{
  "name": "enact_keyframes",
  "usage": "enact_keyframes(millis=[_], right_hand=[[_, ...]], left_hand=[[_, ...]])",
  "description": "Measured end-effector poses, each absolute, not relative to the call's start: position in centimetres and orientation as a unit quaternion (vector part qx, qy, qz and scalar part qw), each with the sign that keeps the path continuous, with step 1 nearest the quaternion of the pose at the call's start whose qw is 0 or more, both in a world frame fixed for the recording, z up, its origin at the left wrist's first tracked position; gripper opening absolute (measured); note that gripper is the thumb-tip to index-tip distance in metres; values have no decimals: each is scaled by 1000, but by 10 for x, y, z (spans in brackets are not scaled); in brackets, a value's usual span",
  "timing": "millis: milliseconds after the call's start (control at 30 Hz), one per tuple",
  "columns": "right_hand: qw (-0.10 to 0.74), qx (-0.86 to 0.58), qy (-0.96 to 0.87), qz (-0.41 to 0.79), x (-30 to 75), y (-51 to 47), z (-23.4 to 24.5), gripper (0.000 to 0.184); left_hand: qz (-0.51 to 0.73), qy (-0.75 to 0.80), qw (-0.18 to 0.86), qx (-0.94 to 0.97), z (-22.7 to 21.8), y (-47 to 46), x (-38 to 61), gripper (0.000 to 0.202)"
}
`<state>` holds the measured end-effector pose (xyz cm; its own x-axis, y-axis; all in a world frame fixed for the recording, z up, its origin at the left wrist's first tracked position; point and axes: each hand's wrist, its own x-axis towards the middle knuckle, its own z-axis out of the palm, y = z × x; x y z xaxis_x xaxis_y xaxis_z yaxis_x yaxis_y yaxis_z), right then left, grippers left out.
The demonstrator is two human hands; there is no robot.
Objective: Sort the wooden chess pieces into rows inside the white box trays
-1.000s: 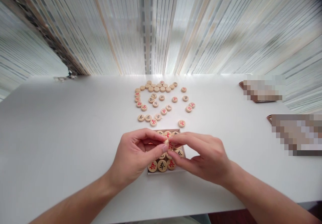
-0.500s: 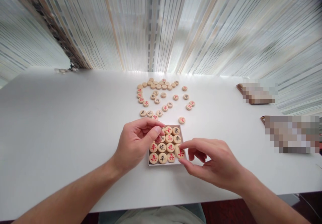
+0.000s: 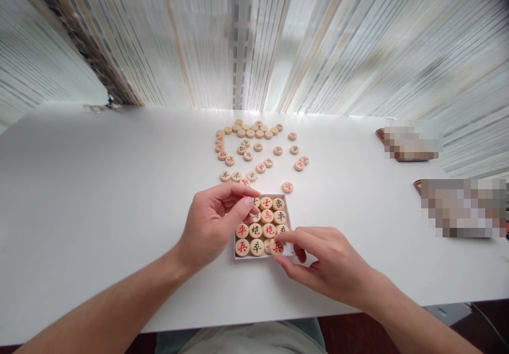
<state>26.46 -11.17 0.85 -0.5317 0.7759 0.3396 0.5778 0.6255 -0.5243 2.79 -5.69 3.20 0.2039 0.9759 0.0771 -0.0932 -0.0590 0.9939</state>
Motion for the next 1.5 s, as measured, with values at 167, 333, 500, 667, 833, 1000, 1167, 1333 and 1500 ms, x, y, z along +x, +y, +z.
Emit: enact_keyframes(millis=[167, 333, 500, 667, 833, 1000, 1167, 1333, 1500], right_hand=[[280, -388, -863, 165, 264, -111, 6, 12], [277, -383, -869, 145, 265, -113, 6, 14], [289, -386, -865, 138, 267, -115, 6, 11], [297, -367, -872, 131, 265, -115, 4, 13], [292, -369, -873, 130, 263, -114, 3, 15], [294, -368, -873, 128, 263, -113, 3, 16], [294, -369, -873, 123, 263, -113, 3, 16], [296, -373, -871, 124, 266, -113, 12, 17], [302, -377, -865, 139, 278, -91, 42, 13]], left_hand=[[479, 407, 554, 546, 31, -57, 28, 9], [476, 408, 555, 546, 32, -57, 28, 9], [473, 416, 551, 547, 33, -56, 29, 9], [473, 415, 553, 547, 31, -56, 28, 10], [474, 414, 552, 547, 31, -56, 28, 9], [473, 418, 550, 547, 31, -55, 29, 10], [471, 420, 548, 549, 32, -55, 29, 9], [473, 431, 538, 548, 33, -55, 29, 9], [487, 434, 513, 558, 34, -50, 25, 9]])
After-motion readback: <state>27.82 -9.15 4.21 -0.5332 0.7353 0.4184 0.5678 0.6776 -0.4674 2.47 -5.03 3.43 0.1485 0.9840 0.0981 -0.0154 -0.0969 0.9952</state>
